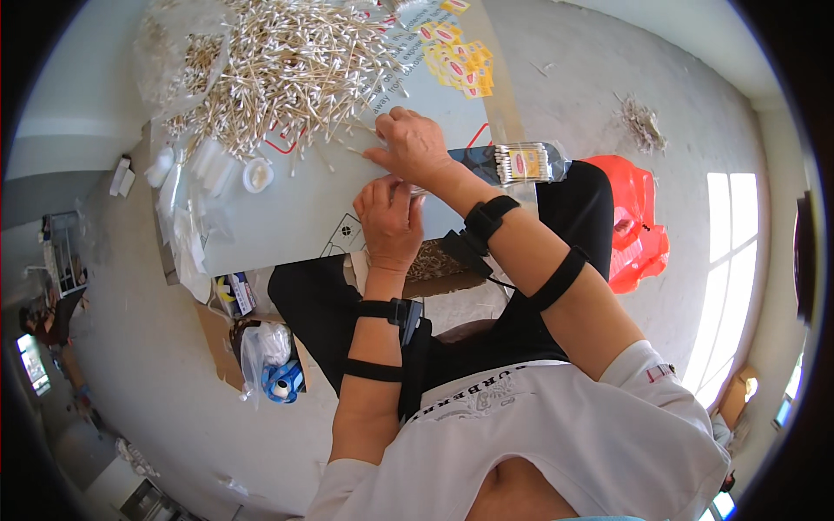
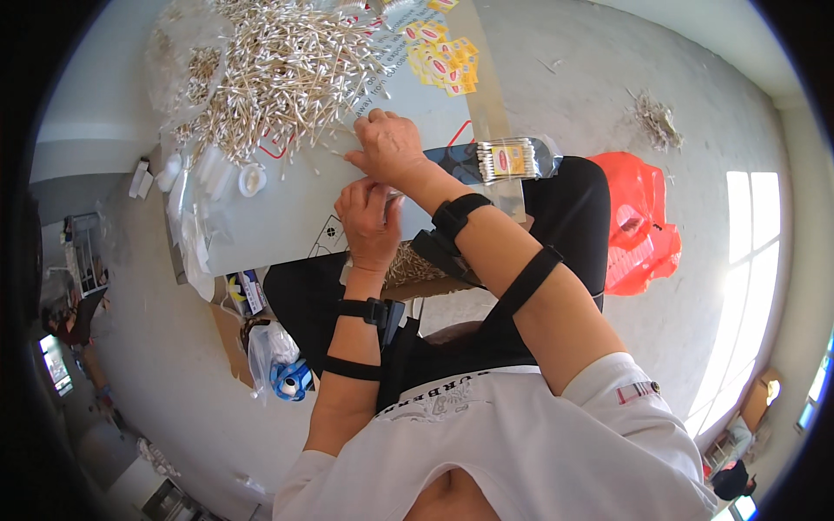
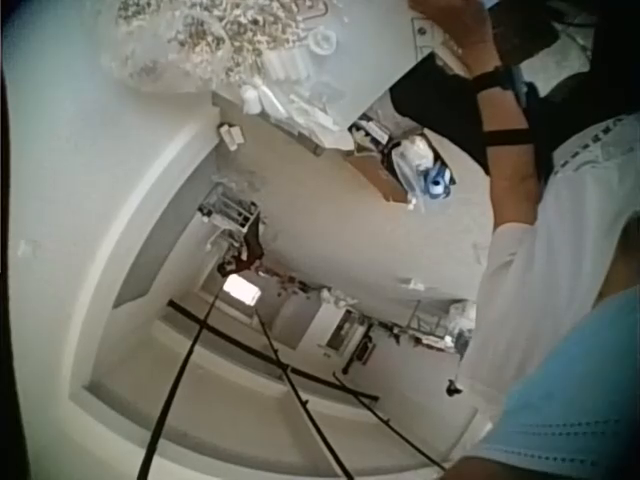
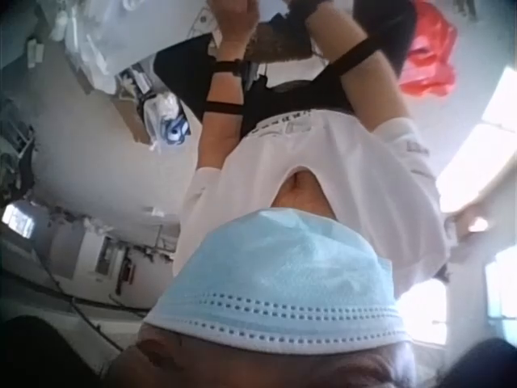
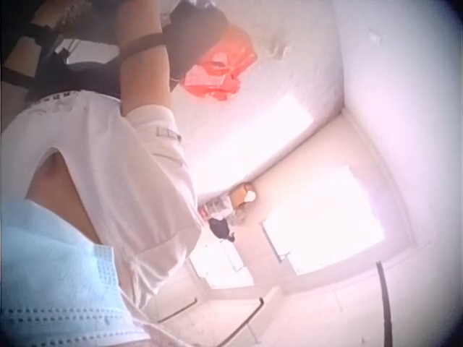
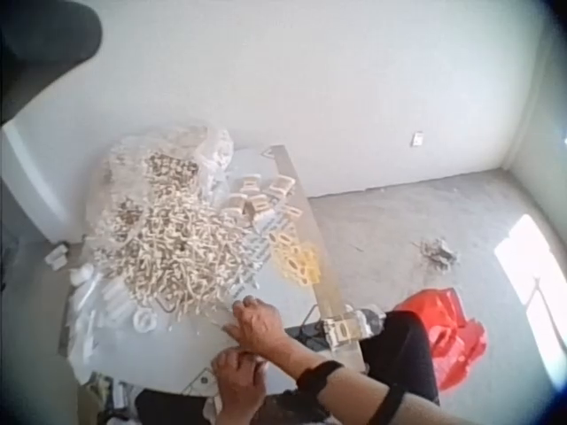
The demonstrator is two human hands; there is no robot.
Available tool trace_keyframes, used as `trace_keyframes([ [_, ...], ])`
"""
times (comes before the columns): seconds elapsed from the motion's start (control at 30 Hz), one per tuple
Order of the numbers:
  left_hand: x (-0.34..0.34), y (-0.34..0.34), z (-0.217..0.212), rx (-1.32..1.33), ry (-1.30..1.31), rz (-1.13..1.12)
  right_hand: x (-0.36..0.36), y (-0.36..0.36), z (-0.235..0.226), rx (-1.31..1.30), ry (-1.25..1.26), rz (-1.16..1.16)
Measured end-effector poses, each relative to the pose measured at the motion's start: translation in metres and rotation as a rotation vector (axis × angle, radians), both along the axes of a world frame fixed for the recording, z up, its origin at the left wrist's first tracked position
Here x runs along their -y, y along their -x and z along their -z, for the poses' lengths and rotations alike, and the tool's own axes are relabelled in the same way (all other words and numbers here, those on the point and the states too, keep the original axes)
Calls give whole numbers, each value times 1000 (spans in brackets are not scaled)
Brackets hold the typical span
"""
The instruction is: The recorder is packaging small wooden sticks or components into plastic bags.
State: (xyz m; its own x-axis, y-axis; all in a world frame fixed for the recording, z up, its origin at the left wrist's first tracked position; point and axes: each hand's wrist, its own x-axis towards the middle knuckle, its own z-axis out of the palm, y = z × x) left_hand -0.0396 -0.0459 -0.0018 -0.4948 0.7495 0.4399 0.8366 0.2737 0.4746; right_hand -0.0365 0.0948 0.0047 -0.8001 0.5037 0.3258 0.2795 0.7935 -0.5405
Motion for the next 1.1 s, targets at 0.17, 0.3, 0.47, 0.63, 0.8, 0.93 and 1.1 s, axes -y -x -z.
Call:
trace_keyframes([
  [0.17, -1, 0, 1, 27, 0, -4, -17, 22, 0, 156, 192, 90],
  [0.3, 0, 0, 1, 35, 4, -6, -28, 20, -12, 272, 265, -31],
  [0.47, 0, -1, -1, 24, 23, -15, -7, 15, -9, 219, 225, -96],
  [0.63, -3, -3, 0, -4, 48, -40, 1, 20, 6, 130, -26, -143],
  [0.8, 0, -1, 0, 3, 20, -19, -9, 23, -15, 205, 357, -178],
  [0.93, -1, -1, 0, 25, 13, -8, -35, 13, -25, 222, 405, -231],
  [1.1, 0, -1, -2, 37, 5, -5, -59, -8, -21, 314, 262, -201],
])
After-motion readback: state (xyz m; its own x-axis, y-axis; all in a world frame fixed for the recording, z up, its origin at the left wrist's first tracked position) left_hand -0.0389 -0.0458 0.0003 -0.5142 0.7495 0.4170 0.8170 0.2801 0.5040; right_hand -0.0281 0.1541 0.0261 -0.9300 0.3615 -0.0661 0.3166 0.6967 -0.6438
